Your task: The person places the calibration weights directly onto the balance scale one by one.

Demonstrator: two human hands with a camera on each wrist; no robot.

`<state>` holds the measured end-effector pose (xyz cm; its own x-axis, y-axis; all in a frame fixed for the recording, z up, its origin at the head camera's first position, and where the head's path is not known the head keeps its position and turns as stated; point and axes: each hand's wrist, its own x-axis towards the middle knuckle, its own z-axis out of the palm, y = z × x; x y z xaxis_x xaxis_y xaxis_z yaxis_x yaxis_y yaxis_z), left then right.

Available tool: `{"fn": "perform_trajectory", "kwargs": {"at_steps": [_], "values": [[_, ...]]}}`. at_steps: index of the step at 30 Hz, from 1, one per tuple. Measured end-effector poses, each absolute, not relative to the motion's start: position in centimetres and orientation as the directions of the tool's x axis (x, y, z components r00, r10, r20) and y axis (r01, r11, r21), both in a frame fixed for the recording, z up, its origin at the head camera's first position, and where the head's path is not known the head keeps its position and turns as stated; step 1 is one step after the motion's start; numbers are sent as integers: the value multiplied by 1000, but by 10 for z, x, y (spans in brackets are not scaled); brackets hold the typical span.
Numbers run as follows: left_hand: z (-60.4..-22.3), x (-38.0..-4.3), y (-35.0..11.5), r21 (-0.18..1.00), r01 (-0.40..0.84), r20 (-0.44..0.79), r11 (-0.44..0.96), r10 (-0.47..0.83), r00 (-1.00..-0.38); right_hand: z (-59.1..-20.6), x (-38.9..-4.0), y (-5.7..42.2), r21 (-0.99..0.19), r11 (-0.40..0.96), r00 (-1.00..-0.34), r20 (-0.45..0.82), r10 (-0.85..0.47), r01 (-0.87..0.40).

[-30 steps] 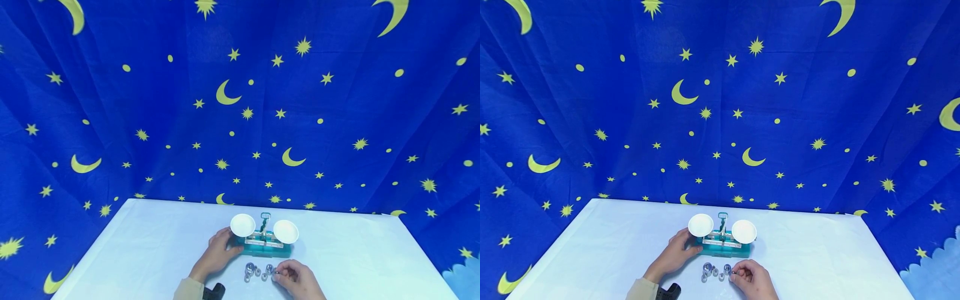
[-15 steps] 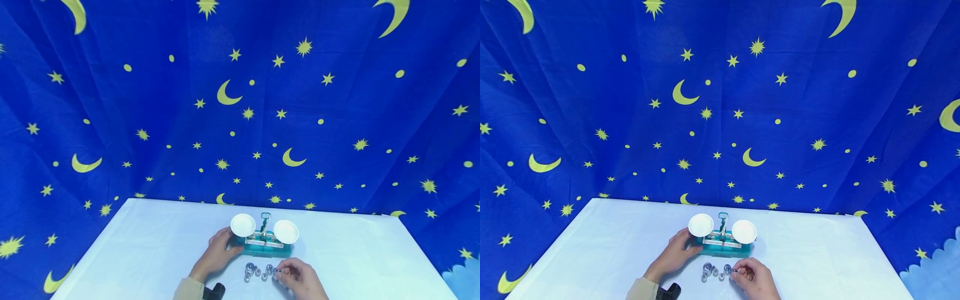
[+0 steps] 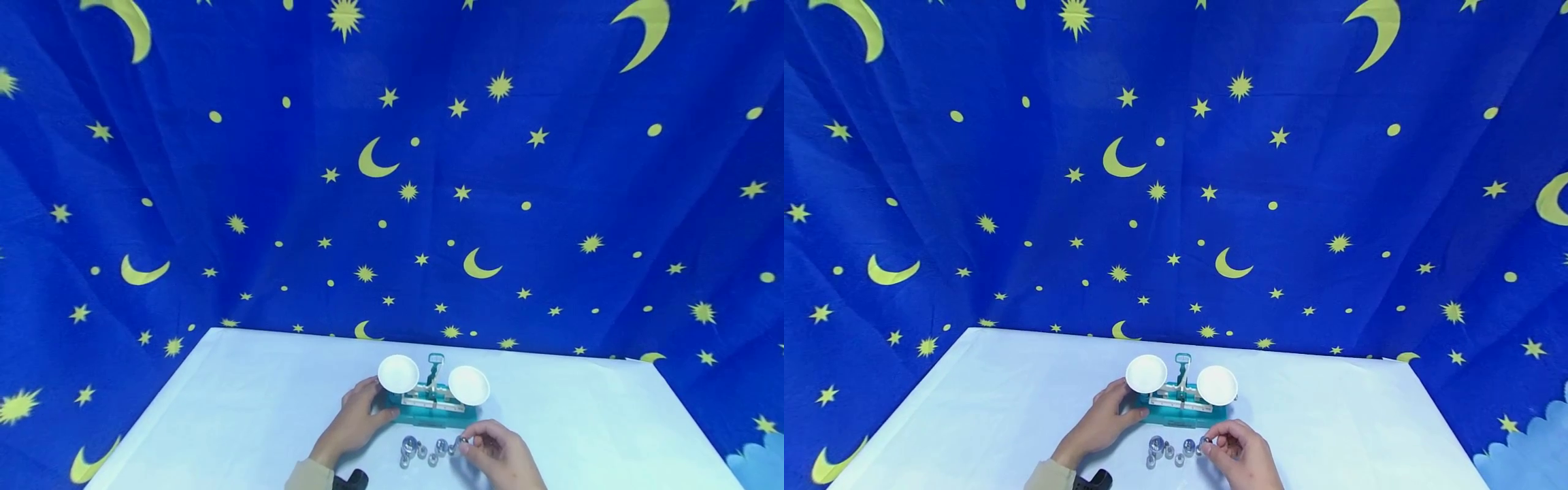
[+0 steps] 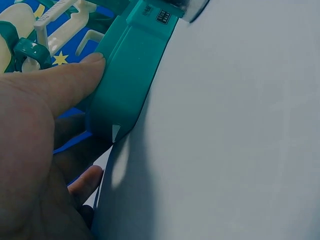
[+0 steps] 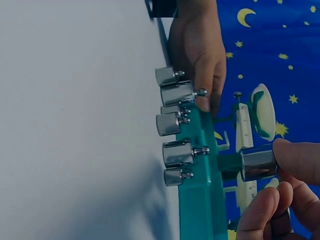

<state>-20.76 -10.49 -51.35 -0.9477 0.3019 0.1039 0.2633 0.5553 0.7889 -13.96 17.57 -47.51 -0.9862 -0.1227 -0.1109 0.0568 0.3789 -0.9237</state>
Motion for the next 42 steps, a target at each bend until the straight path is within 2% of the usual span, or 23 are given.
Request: {"fn": "perform_trajectory", "kwargs": {"at_steps": [7,12,21,28,33,42], "values": [[-517,-208,-103,781,242,82,576,289,-954,-472,-139,176,-929,364,-991,-107,-85,69],[-517,-208,-102,784,246,87,570,292,-953,-469,-138,175,-931,364,-992,-74,-98,33],[-518,-209,-102,780,234,72,580,288,-955,-453,-141,168,-908,418,-997,-62,-39,40],[-516,-209,-102,778,247,85,577,293,-952,-449,-143,163,-917,398,-1000,13,-3,-13],[-517,-209,-102,774,253,95,580,288,-953,-447,-146,162,-931,365,-999,13,52,7],[-518,-210,-101,774,256,102,579,284,-953,-442,-151,163,-911,409,-993,86,79,-47]]}}
